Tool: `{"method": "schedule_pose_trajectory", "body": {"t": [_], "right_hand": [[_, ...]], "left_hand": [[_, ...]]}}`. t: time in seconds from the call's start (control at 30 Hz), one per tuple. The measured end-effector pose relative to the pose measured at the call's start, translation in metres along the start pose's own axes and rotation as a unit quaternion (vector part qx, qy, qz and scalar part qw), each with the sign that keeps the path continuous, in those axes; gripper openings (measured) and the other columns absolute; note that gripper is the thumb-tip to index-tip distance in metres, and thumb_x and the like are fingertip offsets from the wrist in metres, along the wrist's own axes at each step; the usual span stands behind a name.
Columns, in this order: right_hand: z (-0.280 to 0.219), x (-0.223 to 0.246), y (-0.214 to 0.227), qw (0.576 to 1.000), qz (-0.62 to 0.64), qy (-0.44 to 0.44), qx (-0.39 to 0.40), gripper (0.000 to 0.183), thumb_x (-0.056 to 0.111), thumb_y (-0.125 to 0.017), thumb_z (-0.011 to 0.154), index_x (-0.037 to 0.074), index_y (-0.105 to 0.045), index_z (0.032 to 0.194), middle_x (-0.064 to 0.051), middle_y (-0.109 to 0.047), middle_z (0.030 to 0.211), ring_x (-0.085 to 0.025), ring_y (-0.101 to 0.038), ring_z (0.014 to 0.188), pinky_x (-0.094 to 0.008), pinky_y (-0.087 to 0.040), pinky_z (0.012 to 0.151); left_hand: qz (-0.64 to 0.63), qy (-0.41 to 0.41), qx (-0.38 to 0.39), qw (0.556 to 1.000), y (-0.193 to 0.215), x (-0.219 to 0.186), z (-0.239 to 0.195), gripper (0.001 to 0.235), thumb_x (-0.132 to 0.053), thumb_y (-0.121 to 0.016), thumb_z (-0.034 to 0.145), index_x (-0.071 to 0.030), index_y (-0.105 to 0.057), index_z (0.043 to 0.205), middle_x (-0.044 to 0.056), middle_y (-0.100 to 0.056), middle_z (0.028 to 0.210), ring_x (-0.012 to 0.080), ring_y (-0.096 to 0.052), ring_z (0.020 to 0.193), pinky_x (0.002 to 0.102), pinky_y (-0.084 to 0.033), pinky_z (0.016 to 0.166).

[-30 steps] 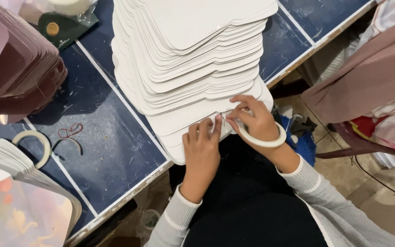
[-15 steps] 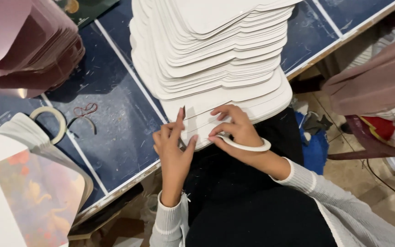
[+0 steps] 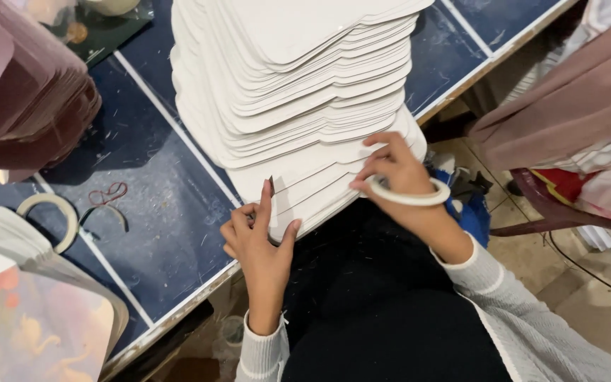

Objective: Applying double-sided tape to the edges of paper cards in a repetitive assembly process.

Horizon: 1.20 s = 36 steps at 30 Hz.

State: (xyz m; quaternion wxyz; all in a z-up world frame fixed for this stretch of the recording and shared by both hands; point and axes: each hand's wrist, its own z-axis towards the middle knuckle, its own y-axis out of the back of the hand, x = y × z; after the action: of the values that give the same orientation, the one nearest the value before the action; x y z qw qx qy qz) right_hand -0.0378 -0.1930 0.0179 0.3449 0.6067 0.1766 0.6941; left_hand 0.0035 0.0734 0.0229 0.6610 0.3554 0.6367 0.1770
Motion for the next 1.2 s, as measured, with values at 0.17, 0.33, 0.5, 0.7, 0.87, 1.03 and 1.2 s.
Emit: {"method": "schedule_pose_trajectory", "body": {"t": [0.17,0.33,0.5,0.7,0.87,1.03,1.2], "right_hand": [[0.001,-0.003,0.002,0.999,-0.017,-0.031,-0.021,0.014,0.010,-0.092,0.085,0.003,-0.080,0.086,-0.011,-0.064,0.134,-0.032,-0.076,0.105,-0.043,-0.062,0.095],[0.000,-0.007,-0.001,0.998,-0.054,0.001,-0.035,0.017,0.015,-0.092,0.085,0.005,-0.077,0.085,-0.007,-0.062,0.134,-0.029,-0.075,0.106,-0.041,-0.062,0.094],[0.011,0.020,0.020,0.993,-0.082,0.043,-0.073,0.016,0.019,-0.089,0.096,0.010,-0.077,0.090,-0.005,-0.062,0.134,-0.027,-0.075,0.106,-0.039,-0.057,0.094],[0.026,0.002,-0.002,0.988,-0.099,0.058,-0.106,0.014,0.020,-0.086,0.100,0.011,-0.077,0.096,-0.004,-0.065,0.128,-0.028,-0.077,0.094,-0.039,-0.062,0.088],[0.029,-0.007,-0.005,0.996,-0.035,0.035,-0.072,0.007,0.014,-0.083,0.098,0.010,-0.078,0.101,-0.005,-0.067,0.131,-0.032,-0.078,0.098,-0.044,-0.062,0.091],[0.026,-0.021,-0.011,0.994,-0.048,0.056,-0.083,0.010,0.010,-0.083,0.096,0.008,-0.083,0.106,-0.007,-0.070,0.126,-0.028,-0.080,0.090,-0.041,-0.064,0.088],[0.020,-0.020,-0.014,0.987,-0.081,0.102,-0.099,0.005,0.014,-0.083,0.097,0.013,-0.082,0.102,-0.003,-0.071,0.124,-0.026,-0.076,0.088,-0.037,-0.063,0.085]], "left_hand": [[0.024,-0.047,0.006,0.999,-0.017,-0.022,0.018,0.078,-0.021,-0.094,0.083,-0.018,-0.066,0.156,0.016,-0.054,0.119,0.0381,-0.036,0.109,0.054,-0.023,0.094],[0.005,-0.095,0.045,0.994,-0.031,-0.051,0.032,0.073,-0.021,-0.091,0.085,-0.015,-0.066,0.153,0.021,-0.055,0.122,0.0397,-0.041,0.111,0.053,-0.029,0.094],[0.160,-0.244,-0.030,0.956,-0.048,-0.048,0.033,0.097,-0.010,-0.100,0.066,-0.004,-0.061,0.155,0.022,-0.064,0.117,0.0387,-0.059,0.101,0.047,-0.044,0.074],[0.287,-0.279,-0.212,0.892,-0.072,-0.038,0.082,0.057,0.006,-0.084,0.085,-0.013,-0.076,0.138,0.008,-0.061,0.090,0.0224,-0.057,0.076,0.035,-0.039,0.056],[0.255,-0.319,-0.184,0.894,-0.054,-0.029,0.083,0.065,0.005,-0.079,0.086,-0.011,-0.068,0.148,0.010,-0.061,0.100,0.0288,-0.055,0.087,0.041,-0.039,0.068],[0.218,-0.310,-0.060,0.924,-0.046,-0.032,0.039,0.051,0.003,-0.077,0.078,-0.010,-0.080,0.127,0.017,-0.065,0.115,0.0389,-0.057,0.105,0.049,-0.042,0.079],[0.177,-0.324,-0.047,0.928,-0.056,-0.041,0.035,0.046,0.008,-0.072,0.084,-0.004,-0.080,0.128,0.018,-0.064,0.119,0.0386,-0.055,0.107,0.048,-0.039,0.081]]}}
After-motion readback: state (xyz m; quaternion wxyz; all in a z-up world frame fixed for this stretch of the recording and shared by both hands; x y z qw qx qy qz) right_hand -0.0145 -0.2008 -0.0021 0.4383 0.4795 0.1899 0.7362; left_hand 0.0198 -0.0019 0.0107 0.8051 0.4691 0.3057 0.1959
